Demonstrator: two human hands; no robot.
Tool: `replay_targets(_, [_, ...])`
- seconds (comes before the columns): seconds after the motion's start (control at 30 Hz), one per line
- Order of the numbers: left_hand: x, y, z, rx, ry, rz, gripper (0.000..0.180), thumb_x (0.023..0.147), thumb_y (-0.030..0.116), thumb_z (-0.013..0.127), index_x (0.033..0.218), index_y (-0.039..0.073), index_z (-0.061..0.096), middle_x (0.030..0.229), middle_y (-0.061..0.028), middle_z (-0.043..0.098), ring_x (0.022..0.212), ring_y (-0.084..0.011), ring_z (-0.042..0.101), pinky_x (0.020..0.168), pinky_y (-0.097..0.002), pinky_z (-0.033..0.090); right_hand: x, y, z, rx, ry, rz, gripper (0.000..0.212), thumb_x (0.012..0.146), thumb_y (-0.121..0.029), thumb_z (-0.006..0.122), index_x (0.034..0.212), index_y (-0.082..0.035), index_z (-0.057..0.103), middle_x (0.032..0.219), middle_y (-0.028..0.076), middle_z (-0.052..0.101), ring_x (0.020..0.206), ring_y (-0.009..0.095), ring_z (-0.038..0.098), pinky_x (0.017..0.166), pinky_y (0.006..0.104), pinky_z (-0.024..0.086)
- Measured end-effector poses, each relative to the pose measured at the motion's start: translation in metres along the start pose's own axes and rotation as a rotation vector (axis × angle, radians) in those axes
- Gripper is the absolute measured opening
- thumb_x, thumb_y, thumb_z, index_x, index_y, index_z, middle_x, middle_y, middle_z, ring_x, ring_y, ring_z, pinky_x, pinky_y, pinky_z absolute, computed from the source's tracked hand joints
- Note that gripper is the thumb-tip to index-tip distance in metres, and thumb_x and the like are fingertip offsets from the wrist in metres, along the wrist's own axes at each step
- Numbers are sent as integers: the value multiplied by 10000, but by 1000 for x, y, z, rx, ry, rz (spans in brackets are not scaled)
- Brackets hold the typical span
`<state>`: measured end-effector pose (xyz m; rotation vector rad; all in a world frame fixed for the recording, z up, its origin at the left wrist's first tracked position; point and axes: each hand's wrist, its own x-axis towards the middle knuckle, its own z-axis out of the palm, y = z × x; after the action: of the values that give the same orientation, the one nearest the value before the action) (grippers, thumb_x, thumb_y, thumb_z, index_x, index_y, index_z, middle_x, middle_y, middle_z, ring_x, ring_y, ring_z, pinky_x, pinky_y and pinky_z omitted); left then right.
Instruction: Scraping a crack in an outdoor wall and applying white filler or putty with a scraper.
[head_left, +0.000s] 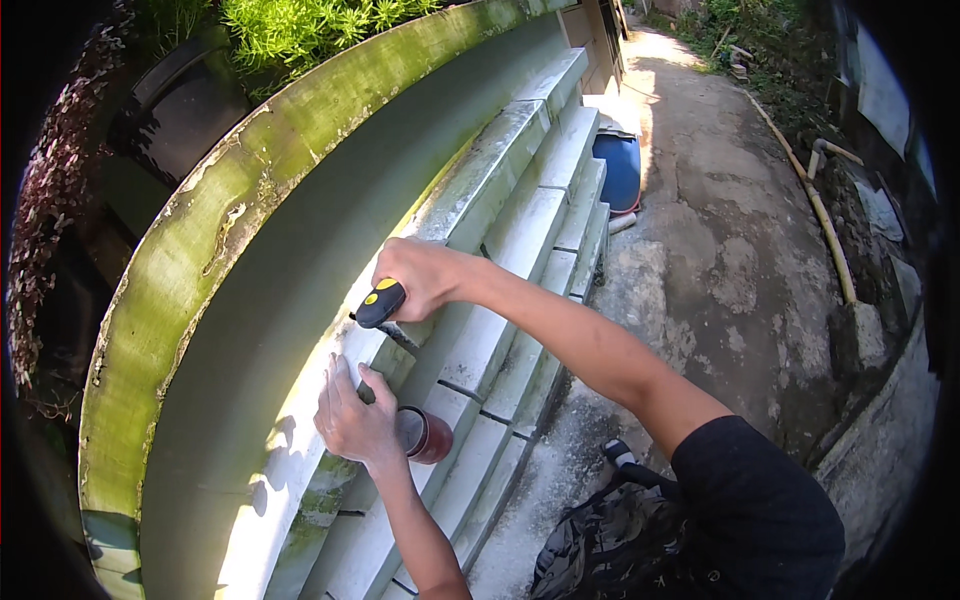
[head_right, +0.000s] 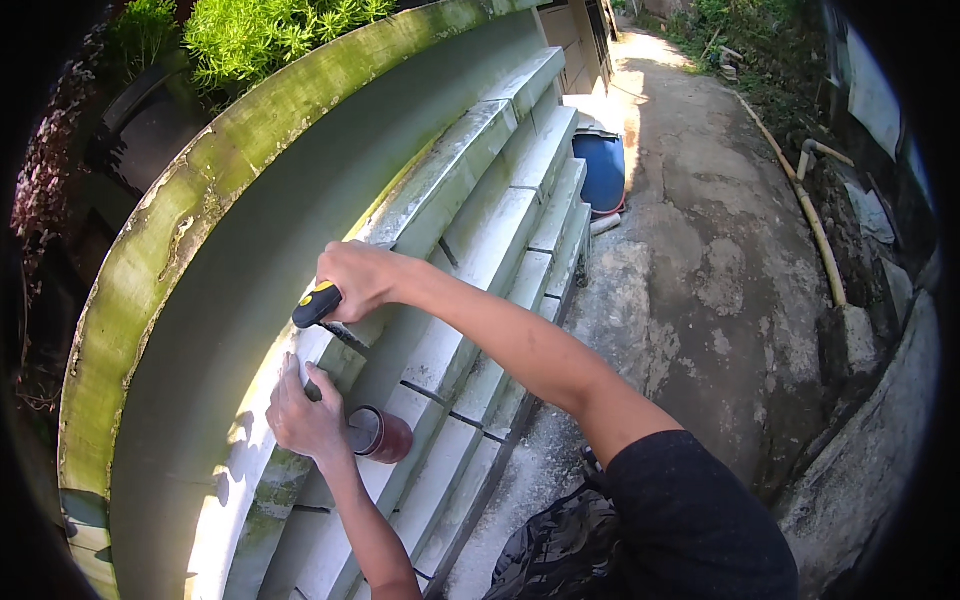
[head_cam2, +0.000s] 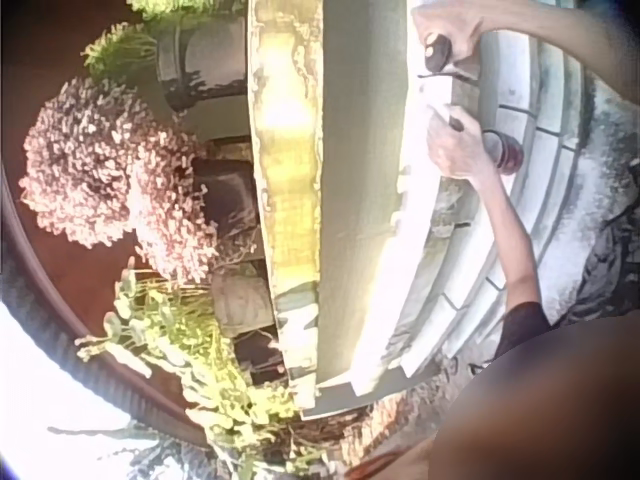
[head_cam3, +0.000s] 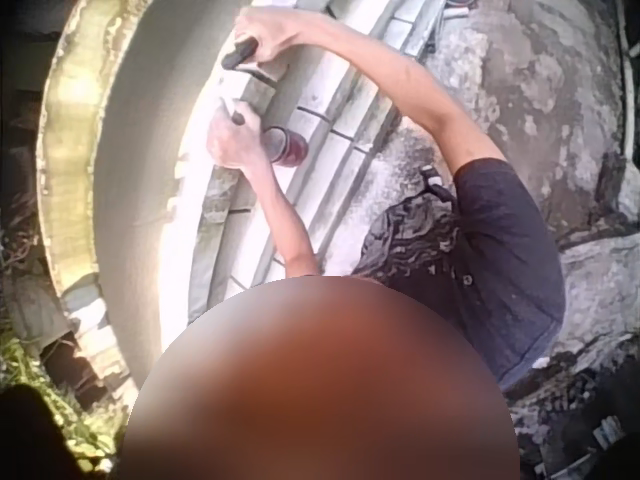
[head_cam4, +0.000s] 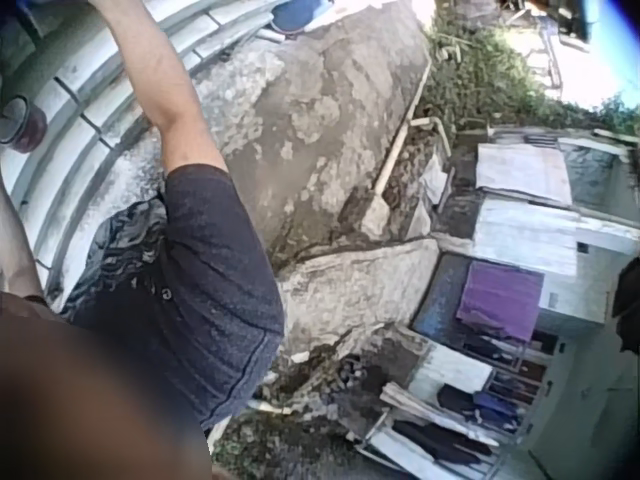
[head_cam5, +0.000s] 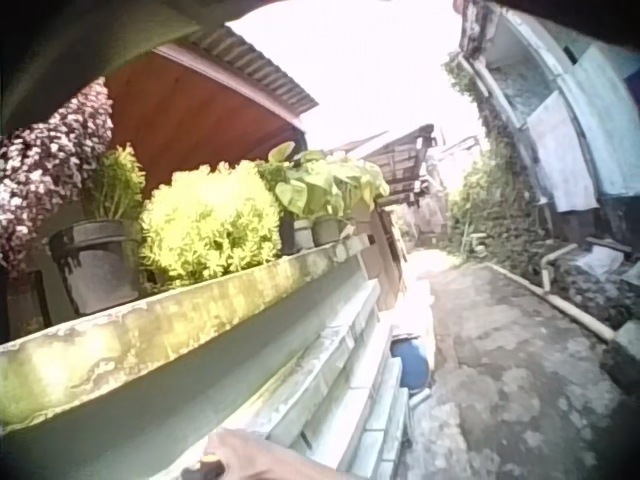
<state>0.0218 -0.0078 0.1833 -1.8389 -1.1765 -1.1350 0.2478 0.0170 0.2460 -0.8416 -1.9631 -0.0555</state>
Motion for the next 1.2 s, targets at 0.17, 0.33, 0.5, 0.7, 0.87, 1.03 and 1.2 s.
replay_targets(0.17, [2, 6, 8, -34, 20, -8, 265, 863, 260, 679, 1070, 115, 757, 1085, -17, 765, 964, -177, 721, 833, -335, 525, -4, 13, -17, -49, -50, 204, 282, 645, -180, 759, 561, 12, 571, 536, 206, 533, 457, 368, 490, 483, 426, 414])
replay_targets(0.33, [2, 5, 6, 18, 11, -1, 259, 865, 258, 677, 1073, 128, 759, 1079, -6, 766, 946, -168, 722, 812, -329, 529, -6, 16, -21, -21, -38, -6, 266, 643, -162, 764, 576, 22, 583, 551, 210, 542, 453, 340, 496, 483, 408, 408])
replay_targets(0.5, [5, 11, 5, 21, -9, -23, 254, 870, 250, 672, 1077, 127, 755, 1100, -3, 765, 960, -173, 723, 814, -325, 526, -1, 18, -27, 13, -55, 90, 257, 650, -165, 706, 527, 15, 570, 529, 203, 558, 461, 351, 531, 499, 424, 448])
replay_targets(0.7, [4, 11, 6, -20, 20, -8, 246, 881, 246, 664, 1076, 126, 754, 1124, 0, 762, 962, -179, 723, 833, -329, 521, -7, 31, -42, -113, -73, 138, 280, 684, -213, 742, 551, -1, 618, 556, 211, 585, 491, 375, 570, 514, 430, 468])
replay_targets(0.87, [2, 3, -1, -10, 20, 8, 235, 887, 234, 654, 1069, 123, 753, 1126, -1, 762, 953, -176, 725, 821, -316, 520, -16, 43, -27, -45, -10, 81, 307, 659, -190, 740, 540, 13, 543, 544, 196, 545, 464, 353, 499, 476, 409, 414])
replay_targets(1.03, [1, 7, 4, -13, 20, -11, 224, 891, 231, 648, 1061, 128, 752, 1122, 4, 764, 941, -175, 729, 807, -313, 519, -3, 41, -51, -5, -12, 144, 295, 655, -170, 724, 547, 16, 523, 530, 181, 515, 448, 313, 425, 465, 396, 385])
replay_targets(1.2, [3, 6, 6, -3, 24, -15, 221, 896, 229, 642, 1063, 135, 752, 1120, 11, 765, 951, -172, 729, 804, -312, 519, -20, 40, -39, -113, -132, 85, 264, 628, -186, 722, 533, -2, 559, 540, 184, 564, 506, 362, 555, 524, 412, 448])
